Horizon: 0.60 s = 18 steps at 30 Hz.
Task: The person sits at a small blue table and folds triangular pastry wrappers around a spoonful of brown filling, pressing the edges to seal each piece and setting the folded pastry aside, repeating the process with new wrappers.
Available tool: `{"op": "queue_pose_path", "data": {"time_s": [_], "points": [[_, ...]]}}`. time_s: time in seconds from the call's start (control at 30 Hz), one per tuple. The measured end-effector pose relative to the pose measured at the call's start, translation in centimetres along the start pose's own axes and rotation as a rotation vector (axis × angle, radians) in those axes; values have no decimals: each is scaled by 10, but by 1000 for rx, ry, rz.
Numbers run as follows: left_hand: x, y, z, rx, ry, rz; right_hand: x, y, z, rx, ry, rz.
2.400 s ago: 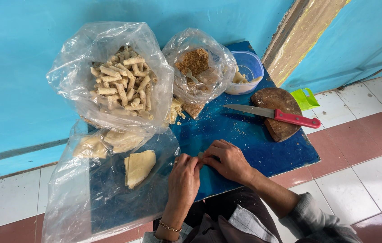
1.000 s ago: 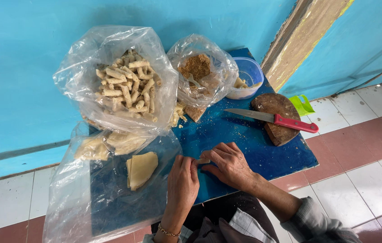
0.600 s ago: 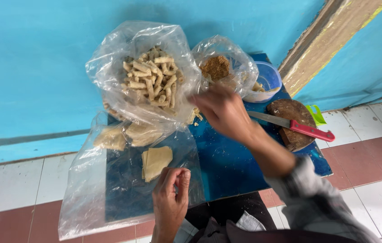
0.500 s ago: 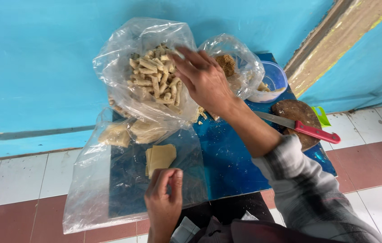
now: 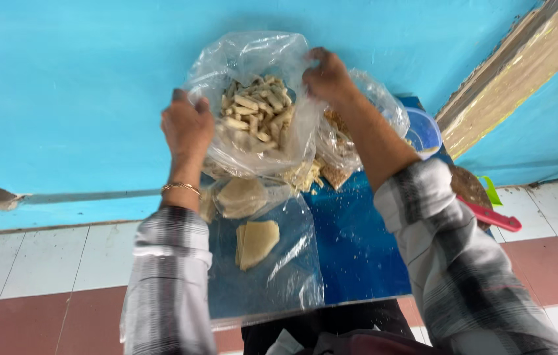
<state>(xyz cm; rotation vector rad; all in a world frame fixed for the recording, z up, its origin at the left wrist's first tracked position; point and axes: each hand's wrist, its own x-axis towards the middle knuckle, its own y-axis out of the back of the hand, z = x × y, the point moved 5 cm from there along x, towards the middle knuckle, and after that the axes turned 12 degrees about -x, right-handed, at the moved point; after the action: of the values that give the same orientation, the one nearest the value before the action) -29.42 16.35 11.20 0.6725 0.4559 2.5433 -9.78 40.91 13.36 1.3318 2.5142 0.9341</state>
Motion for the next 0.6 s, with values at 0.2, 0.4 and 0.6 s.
{"op": "queue_pose_path", "data": {"time_s": [0.2,0.4,0.6], "points": [[70,51,-19,-47,-130,157,69,25,-49,334,102,100],[51,52,-25,340,-439,436,62,-4,-58,511,250,69],[66,67,-23,-116,-163,213,-33,19,-91,1,734,-34]]}}
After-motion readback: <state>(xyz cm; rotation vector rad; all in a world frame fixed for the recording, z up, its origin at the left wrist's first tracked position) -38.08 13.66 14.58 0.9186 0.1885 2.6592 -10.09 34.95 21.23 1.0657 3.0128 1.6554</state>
